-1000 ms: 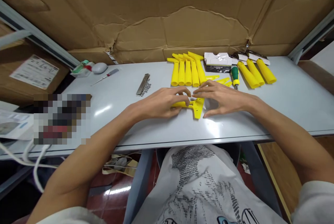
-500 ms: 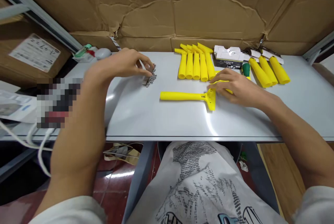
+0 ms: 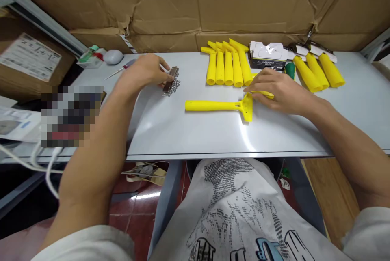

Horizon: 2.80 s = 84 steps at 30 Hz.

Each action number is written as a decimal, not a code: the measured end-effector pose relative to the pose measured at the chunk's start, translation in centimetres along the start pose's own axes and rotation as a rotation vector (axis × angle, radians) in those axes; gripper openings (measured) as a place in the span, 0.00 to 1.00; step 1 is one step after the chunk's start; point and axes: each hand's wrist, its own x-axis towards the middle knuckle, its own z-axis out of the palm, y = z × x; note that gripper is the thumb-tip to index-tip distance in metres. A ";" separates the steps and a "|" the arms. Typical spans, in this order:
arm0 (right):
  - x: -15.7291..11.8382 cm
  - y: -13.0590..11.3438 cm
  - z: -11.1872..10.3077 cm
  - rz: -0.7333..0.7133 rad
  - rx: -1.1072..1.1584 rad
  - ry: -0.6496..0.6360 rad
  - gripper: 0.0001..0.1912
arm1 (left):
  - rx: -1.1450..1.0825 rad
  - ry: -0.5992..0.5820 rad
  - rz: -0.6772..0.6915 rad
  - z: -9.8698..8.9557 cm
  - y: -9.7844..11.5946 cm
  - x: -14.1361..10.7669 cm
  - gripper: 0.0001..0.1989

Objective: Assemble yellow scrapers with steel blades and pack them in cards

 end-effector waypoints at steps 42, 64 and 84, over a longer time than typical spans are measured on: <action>0.6 -3.9 2.3 0.139 0.226 0.738 0.08 | -0.885 0.139 0.728 5.9 16.7 -13.2 0.16; 0.4 -5.3 1.4 0.217 0.418 0.760 0.08 | -0.938 0.329 0.728 5.9 16.8 -13.6 0.14; 0.2 -5.7 1.8 0.267 0.567 0.781 0.28 | -0.901 0.424 0.850 6.0 17.2 -15.0 0.12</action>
